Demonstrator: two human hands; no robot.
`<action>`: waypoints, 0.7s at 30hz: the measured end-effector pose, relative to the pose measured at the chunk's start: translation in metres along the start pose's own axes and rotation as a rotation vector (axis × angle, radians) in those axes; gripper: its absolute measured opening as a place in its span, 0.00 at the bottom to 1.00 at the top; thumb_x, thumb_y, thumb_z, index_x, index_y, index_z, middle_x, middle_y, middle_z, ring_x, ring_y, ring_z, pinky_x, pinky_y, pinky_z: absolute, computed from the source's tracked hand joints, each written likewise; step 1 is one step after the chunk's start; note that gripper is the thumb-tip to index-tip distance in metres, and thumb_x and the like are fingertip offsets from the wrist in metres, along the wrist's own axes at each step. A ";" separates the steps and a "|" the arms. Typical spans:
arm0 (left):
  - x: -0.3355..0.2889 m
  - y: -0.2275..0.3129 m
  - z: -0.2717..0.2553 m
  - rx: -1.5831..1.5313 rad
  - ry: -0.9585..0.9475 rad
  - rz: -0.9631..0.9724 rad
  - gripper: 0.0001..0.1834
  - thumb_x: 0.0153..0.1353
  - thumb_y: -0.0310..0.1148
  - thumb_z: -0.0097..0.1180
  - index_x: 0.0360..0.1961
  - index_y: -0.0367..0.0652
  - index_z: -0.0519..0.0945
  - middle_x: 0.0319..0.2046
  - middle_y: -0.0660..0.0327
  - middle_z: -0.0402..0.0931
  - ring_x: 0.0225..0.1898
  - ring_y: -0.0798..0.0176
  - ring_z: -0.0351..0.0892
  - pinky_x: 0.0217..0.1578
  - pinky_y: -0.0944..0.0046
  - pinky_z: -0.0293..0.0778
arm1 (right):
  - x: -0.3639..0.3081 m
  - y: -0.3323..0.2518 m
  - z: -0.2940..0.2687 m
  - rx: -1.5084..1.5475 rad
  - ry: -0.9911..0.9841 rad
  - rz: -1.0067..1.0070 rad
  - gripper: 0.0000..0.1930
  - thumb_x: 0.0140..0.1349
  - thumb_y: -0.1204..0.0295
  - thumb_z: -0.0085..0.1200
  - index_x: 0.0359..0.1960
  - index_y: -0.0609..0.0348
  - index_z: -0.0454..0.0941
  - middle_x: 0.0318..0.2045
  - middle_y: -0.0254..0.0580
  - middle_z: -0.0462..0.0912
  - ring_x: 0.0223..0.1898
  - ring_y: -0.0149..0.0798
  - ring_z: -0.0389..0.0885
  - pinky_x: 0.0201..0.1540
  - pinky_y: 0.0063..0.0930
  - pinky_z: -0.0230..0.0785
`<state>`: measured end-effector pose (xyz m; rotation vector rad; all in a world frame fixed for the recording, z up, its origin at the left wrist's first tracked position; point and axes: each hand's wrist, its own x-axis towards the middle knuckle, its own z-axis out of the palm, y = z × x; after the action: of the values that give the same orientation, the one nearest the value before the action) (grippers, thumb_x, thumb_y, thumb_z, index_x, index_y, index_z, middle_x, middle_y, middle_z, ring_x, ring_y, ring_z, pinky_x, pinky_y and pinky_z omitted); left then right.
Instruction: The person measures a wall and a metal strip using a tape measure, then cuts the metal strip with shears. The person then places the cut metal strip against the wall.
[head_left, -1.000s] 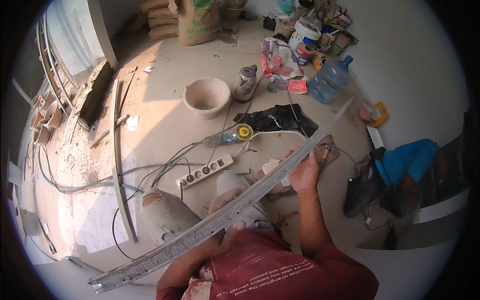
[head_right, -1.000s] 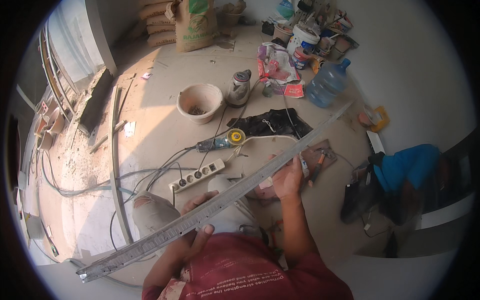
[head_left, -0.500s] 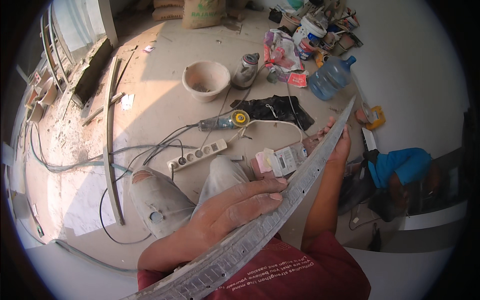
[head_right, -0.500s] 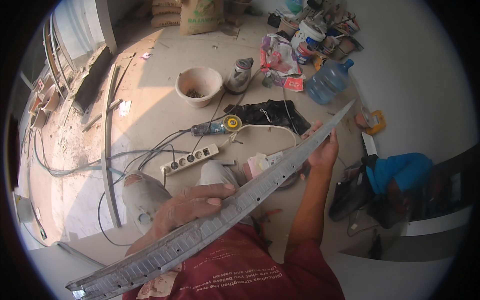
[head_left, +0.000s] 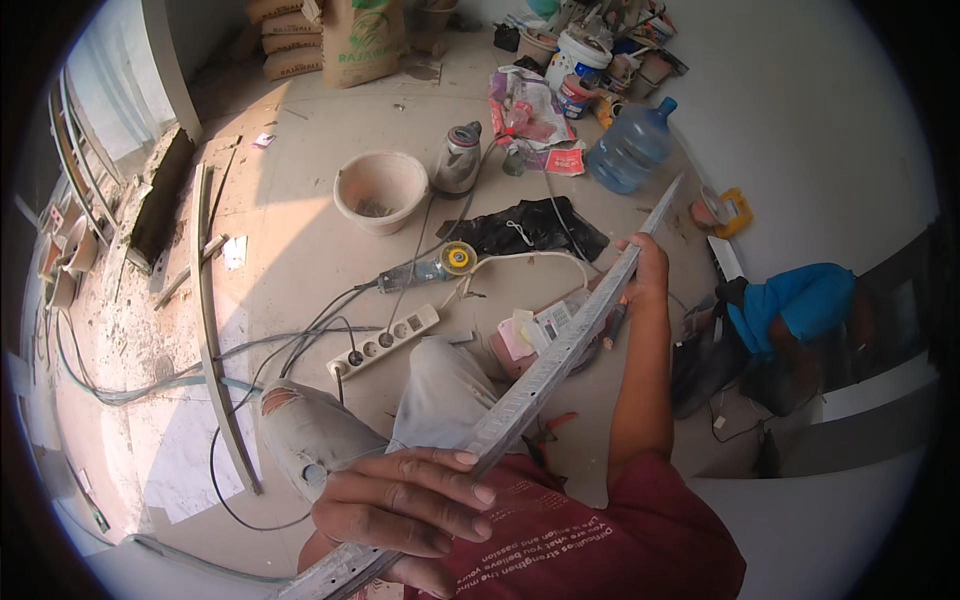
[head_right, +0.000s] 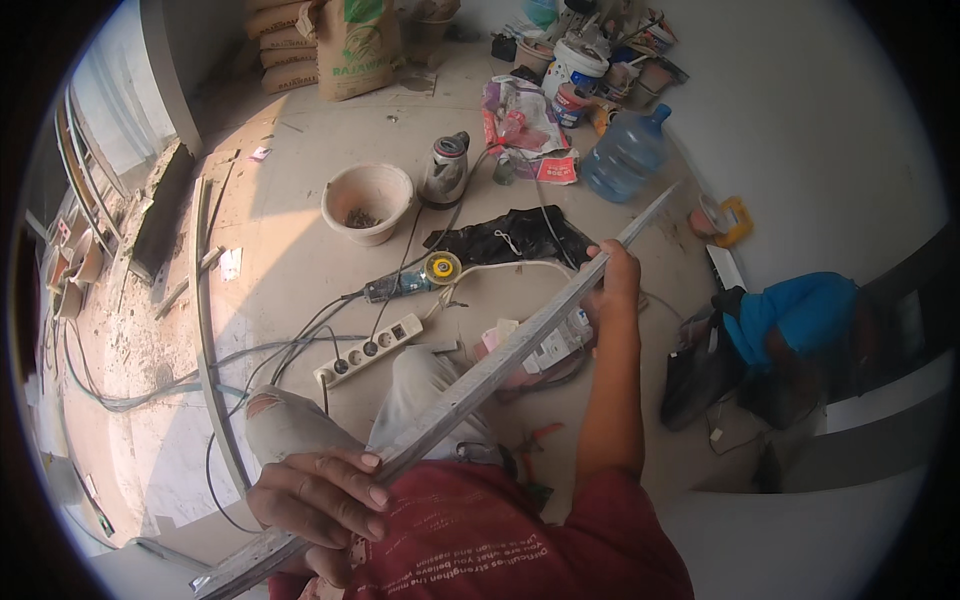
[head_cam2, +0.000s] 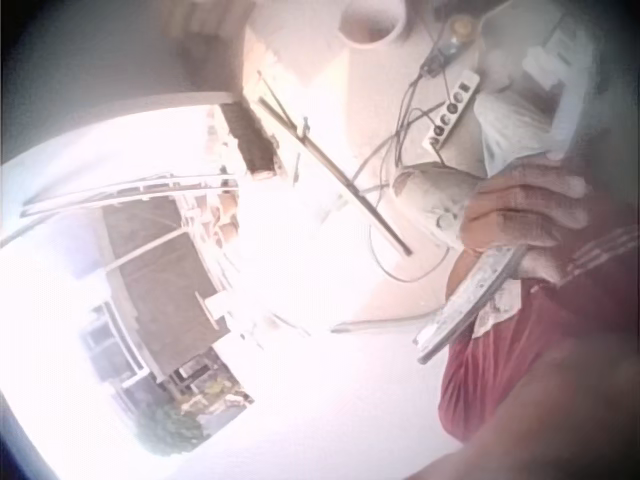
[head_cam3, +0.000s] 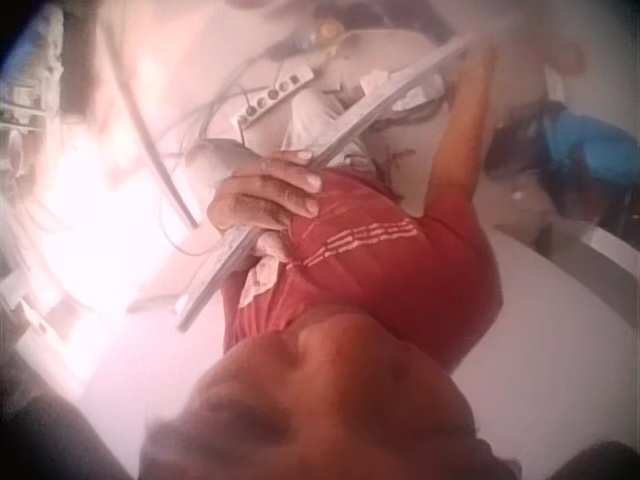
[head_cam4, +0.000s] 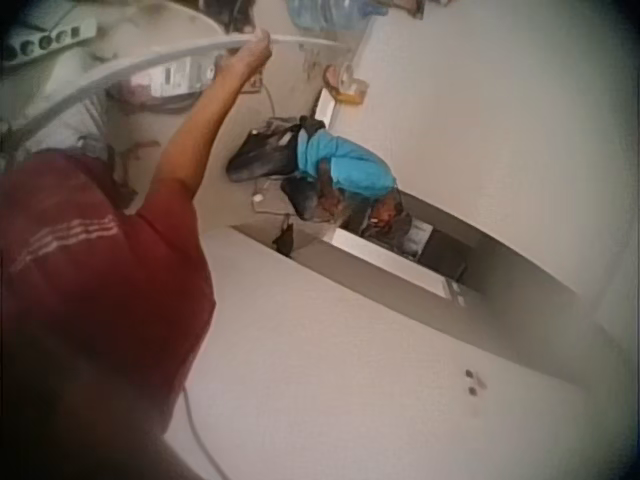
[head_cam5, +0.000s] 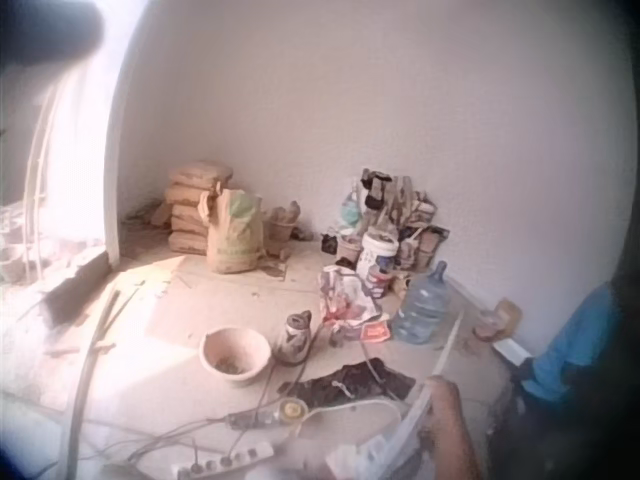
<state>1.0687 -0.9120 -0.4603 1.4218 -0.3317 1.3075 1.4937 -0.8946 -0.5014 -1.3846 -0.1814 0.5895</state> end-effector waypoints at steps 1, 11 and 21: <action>-0.003 -0.001 -0.002 -0.071 -0.006 0.020 0.17 0.59 0.41 0.68 0.25 0.45 0.74 0.29 0.49 0.84 0.44 0.46 0.84 0.59 0.40 0.69 | 0.003 0.003 0.000 -0.016 -0.012 0.013 0.12 0.58 0.67 0.56 0.36 0.64 0.74 0.30 0.46 0.78 0.25 0.40 0.76 0.29 0.36 0.73; -0.050 0.124 -0.063 -0.177 0.637 0.224 0.18 0.62 0.29 0.50 0.15 0.52 0.62 0.09 0.67 0.61 0.12 0.71 0.60 0.26 0.67 0.70 | 0.002 -0.050 0.009 -0.845 -0.028 -0.937 0.25 0.71 0.57 0.47 0.53 0.71 0.76 0.45 0.61 0.81 0.50 0.56 0.78 0.56 0.41 0.67; -0.069 0.154 -0.103 -0.214 0.650 0.158 0.18 0.67 0.27 0.45 0.17 0.49 0.63 0.09 0.68 0.59 0.11 0.71 0.58 0.24 0.68 0.66 | 0.033 0.019 0.042 -0.895 -0.480 -0.918 0.24 0.73 0.58 0.44 0.52 0.70 0.77 0.49 0.62 0.80 0.52 0.58 0.77 0.57 0.44 0.67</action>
<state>0.8709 -0.9096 -0.4621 0.7456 -0.1383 1.7251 1.4968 -0.8403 -0.5180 -1.7534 -1.5229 0.0105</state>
